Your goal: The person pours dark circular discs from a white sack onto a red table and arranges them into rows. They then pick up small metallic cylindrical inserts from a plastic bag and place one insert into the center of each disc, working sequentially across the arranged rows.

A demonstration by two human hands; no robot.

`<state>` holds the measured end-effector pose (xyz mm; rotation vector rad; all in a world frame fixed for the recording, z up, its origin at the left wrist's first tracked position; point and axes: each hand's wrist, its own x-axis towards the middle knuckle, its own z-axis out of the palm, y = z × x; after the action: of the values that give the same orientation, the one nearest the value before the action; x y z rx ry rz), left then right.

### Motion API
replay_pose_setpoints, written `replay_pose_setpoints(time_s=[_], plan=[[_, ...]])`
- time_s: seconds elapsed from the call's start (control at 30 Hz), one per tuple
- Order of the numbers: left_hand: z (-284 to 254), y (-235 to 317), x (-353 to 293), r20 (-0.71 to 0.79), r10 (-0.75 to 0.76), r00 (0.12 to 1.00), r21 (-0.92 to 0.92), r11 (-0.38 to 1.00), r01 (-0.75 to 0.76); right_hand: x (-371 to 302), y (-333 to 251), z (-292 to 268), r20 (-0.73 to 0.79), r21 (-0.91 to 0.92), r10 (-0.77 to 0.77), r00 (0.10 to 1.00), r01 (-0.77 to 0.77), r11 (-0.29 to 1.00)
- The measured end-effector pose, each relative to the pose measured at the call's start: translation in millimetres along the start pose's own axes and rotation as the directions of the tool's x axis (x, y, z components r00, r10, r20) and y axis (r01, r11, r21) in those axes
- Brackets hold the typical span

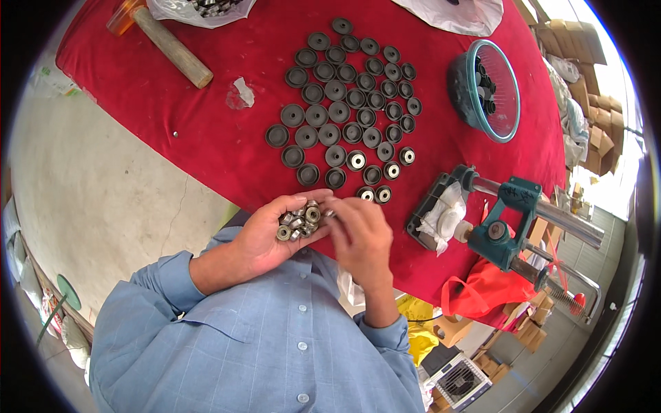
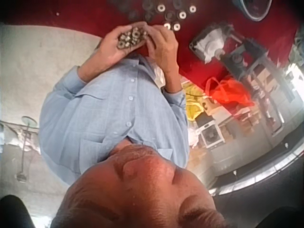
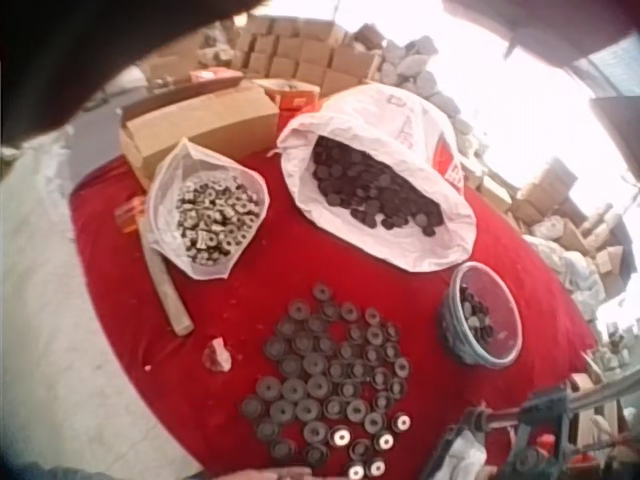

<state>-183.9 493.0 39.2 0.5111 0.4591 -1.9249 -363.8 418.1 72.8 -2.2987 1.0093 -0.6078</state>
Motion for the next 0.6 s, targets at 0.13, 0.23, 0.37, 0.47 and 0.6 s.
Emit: replay_pose_setpoints(time_s=[0.13,0.23,0.37,0.47,0.6], plan=[[9.6,3.0,-4.2,-0.061,-0.018,0.998,0.074,0.997,0.023,33.3,29.0,-20.2,-0.256,-0.2,0.052,0.965,-0.106,0.974],[10.0,4.7,-1.3,-0.044,-0.047,0.998,0.083,0.995,0.051,49.2,55.7,-15.6,-0.38,-0.275,-0.011,0.925,-0.101,0.956],[7.8,5.6,-1.1,-0.036,-0.058,0.998,0.08,0.995,0.061,51.8,66.9,-2.8,-0.34,-0.311,-0.013,0.94,-0.1,0.945],[7.6,5.7,-1.7,-0.041,-0.059,0.997,0.069,0.996,0.062,48.0,72.5,6.7,-0.313,-0.363,-0.044,0.949,-0.076,0.929],[7.7,6.9,-2.3,-0.03,-0.061,0.998,0.057,0.996,0.063,46.3,72.0,6.4,-0.284,-0.422,-0.078,0.956,-0.052,0.905]])
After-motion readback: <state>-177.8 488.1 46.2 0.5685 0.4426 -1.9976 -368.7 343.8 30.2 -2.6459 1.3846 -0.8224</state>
